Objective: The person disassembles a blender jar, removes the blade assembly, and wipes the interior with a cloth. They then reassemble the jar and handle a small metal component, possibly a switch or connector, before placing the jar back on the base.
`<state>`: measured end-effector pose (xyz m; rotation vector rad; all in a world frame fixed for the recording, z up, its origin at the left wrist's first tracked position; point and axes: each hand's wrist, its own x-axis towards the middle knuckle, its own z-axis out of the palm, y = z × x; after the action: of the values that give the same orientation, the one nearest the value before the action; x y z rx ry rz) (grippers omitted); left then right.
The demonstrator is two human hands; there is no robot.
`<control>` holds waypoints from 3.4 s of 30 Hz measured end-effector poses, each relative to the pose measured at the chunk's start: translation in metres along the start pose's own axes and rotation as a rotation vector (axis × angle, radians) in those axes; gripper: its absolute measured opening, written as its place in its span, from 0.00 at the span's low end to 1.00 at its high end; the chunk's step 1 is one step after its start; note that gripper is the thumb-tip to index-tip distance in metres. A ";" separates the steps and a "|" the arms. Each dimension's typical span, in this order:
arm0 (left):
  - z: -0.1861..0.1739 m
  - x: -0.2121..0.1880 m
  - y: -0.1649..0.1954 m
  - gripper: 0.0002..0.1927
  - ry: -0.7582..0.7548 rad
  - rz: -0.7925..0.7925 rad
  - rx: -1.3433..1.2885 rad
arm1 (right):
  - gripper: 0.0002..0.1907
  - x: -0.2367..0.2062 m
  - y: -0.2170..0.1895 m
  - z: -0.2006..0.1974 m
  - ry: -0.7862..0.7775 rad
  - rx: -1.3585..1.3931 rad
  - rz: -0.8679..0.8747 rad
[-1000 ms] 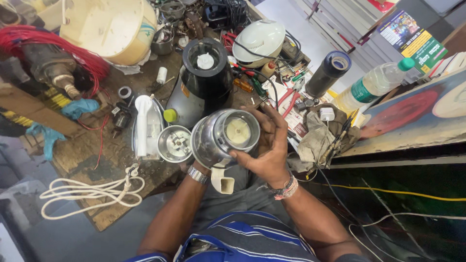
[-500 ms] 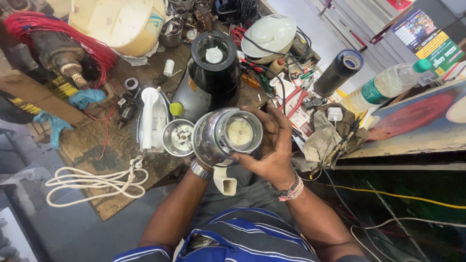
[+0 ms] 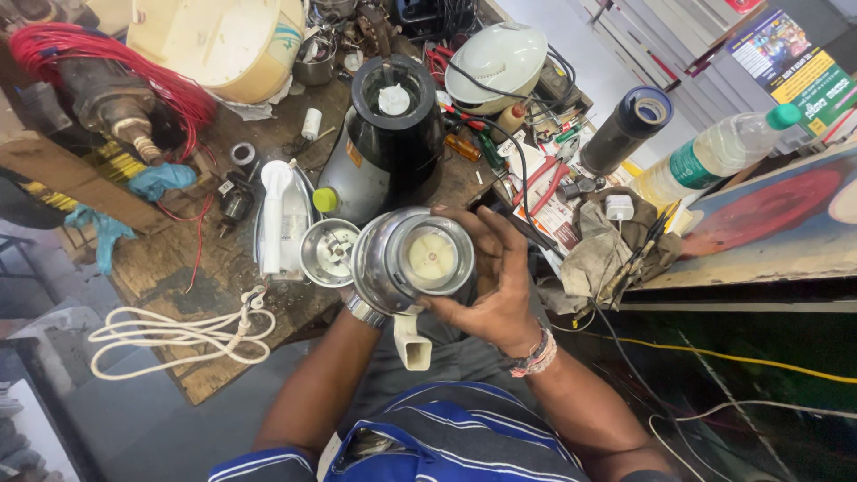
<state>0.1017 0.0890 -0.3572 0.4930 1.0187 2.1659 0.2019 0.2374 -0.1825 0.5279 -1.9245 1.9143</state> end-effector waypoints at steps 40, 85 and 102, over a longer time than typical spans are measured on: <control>-0.029 -0.063 0.048 0.22 0.138 -0.227 0.268 | 0.12 0.024 -0.024 -0.086 -0.428 -0.586 0.734; -0.016 -0.114 -0.110 0.20 0.049 -0.428 0.333 | 0.15 -0.120 0.090 -0.071 -0.408 -0.289 0.822; -0.011 -0.125 -0.112 0.20 0.076 -0.481 0.367 | 0.10 -0.132 0.101 -0.073 -0.415 -0.490 0.585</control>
<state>0.2296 0.0446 -0.4577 0.2901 1.4234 1.5893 0.2640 0.3110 -0.3362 0.2337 -2.9636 1.5967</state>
